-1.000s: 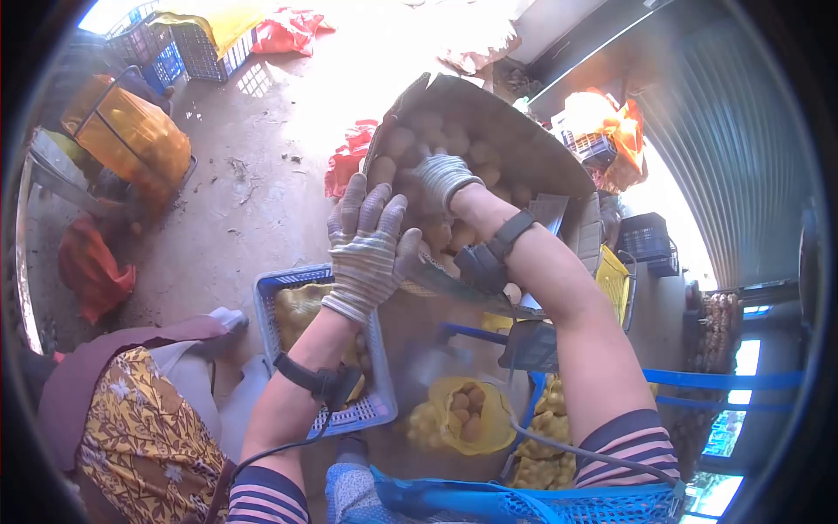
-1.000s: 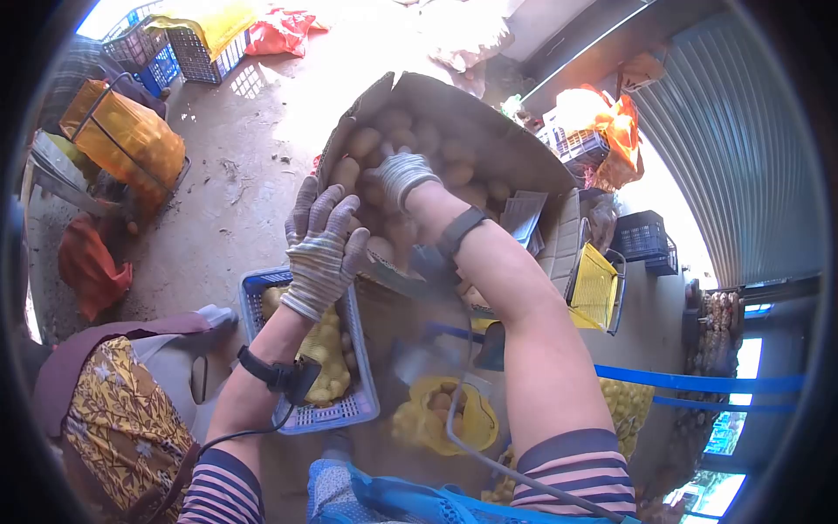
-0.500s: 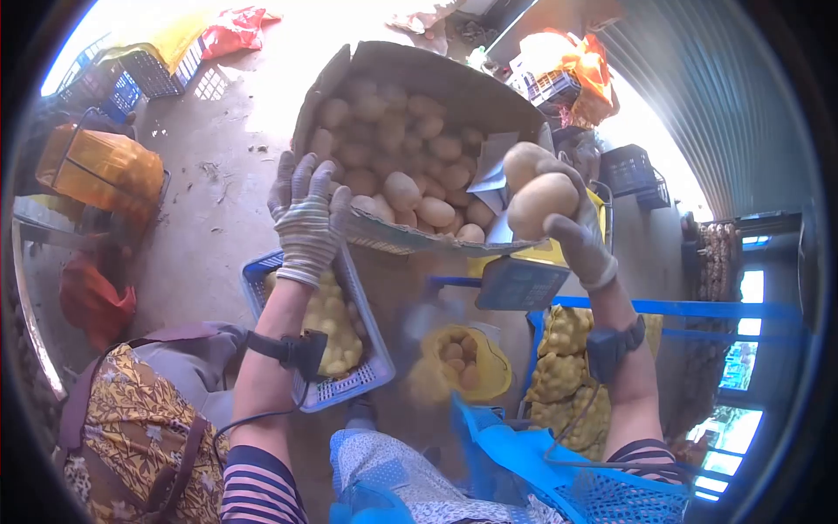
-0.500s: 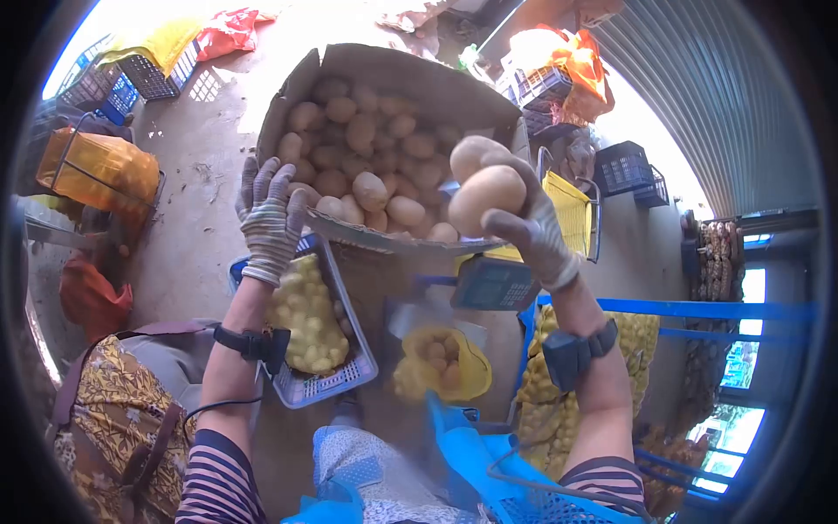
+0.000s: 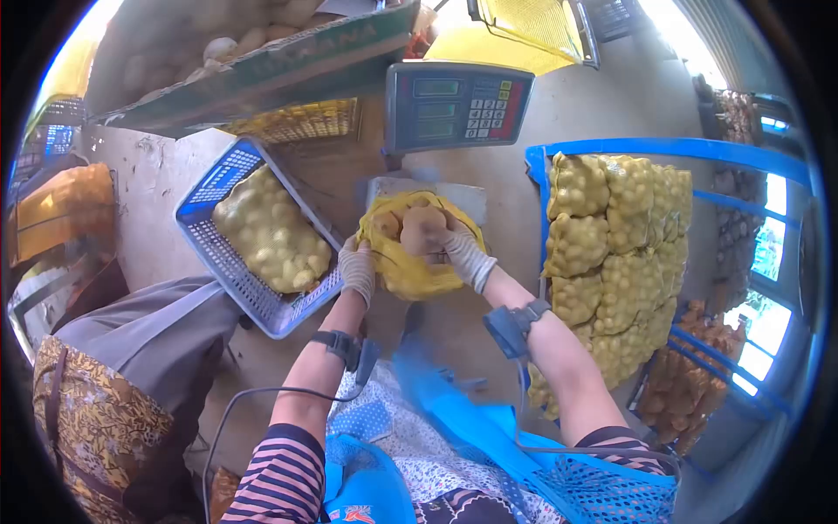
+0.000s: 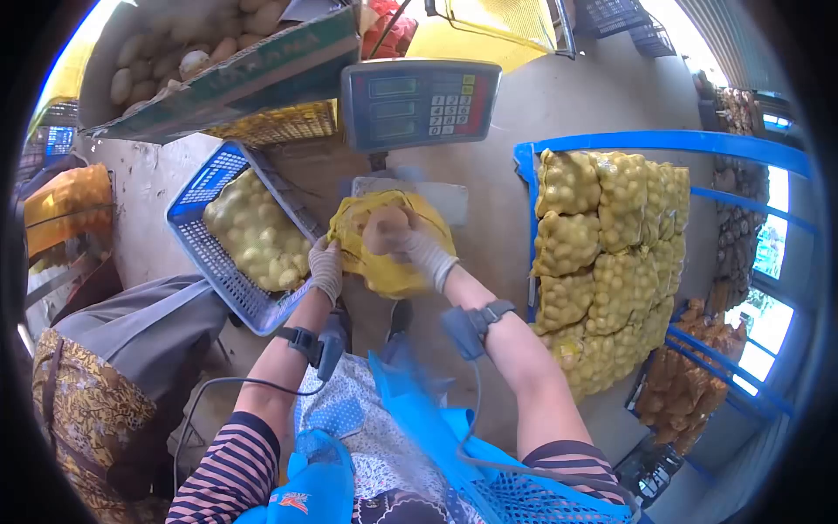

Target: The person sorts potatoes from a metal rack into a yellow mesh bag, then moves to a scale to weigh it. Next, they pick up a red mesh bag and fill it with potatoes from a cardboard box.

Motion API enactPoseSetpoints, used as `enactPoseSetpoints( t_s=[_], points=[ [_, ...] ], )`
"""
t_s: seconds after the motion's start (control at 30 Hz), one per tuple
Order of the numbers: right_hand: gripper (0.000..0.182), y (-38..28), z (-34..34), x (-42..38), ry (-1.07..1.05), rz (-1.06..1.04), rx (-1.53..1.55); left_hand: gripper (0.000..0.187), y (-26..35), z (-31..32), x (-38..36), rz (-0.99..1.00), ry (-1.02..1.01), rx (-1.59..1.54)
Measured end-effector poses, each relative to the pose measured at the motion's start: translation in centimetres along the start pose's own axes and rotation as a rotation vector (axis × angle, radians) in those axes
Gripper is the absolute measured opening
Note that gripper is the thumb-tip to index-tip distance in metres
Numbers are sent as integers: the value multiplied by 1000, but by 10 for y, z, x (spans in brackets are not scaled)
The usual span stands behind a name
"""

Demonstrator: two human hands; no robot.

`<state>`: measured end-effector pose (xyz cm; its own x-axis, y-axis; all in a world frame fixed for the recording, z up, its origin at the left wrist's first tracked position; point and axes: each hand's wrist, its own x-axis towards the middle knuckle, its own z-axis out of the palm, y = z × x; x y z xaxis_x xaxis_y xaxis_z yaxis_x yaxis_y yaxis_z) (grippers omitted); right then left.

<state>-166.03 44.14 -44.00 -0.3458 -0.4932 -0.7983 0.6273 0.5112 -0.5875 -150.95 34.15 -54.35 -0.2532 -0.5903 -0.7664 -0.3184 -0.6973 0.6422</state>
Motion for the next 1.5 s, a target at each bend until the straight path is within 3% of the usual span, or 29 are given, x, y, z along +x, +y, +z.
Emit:
enactPoseSetpoints(
  t_s=[0.03,0.1,0.13,0.2,0.3,0.33,0.4,0.53,0.6,0.63,0.7,1.03,1.2,1.37,1.43,1.5],
  points=[
    [75,14,-12,20,-8,-5,16,29,2,5,-6,9,5,16],
    [80,32,-22,43,84,-70,-756,24,6,9,-29,252,-135,-154],
    [80,32,-25,46,80,-75,-741,25,5,11,-37,333,-138,9],
    [84,5,-17,30,73,17,-1379,26,-3,14,-41,370,-154,99],
    [79,21,-24,44,230,-17,-1317,28,-9,15,-36,407,-176,160],
    [79,23,-27,51,232,-19,-1316,28,-9,13,-33,339,-180,169],
    [76,17,-33,60,164,114,-1382,28,-17,8,-22,277,-187,175],
    [70,7,-32,56,180,27,-1479,33,-15,3,-14,401,-150,571],
    [59,-9,-20,43,-15,-56,-1711,36,-7,3,-15,425,-123,713],
    [59,-6,-18,40,-15,-46,-1710,39,-3,3,-15,377,-127,760],
    [50,5,-14,31,115,-353,-1679,42,6,3,-18,330,-138,803],
    [38,-9,4,-36,133,-650,-1711,46,37,5,-32,261,-136,902],
    [36,-6,-1,-27,78,-495,-1702,36,25,3,-13,366,-127,934],
    [35,-2,-2,-14,43,-432,-1743,32,30,1,-14,292,-163,967],
    [40,-11,5,-11,-43,-216,-1711,32,29,-4,-10,269,-162,972],
    [40,-23,11,-12,-38,-219,-1697,32,28,-9,-3,263,-159,970]
  ],
)
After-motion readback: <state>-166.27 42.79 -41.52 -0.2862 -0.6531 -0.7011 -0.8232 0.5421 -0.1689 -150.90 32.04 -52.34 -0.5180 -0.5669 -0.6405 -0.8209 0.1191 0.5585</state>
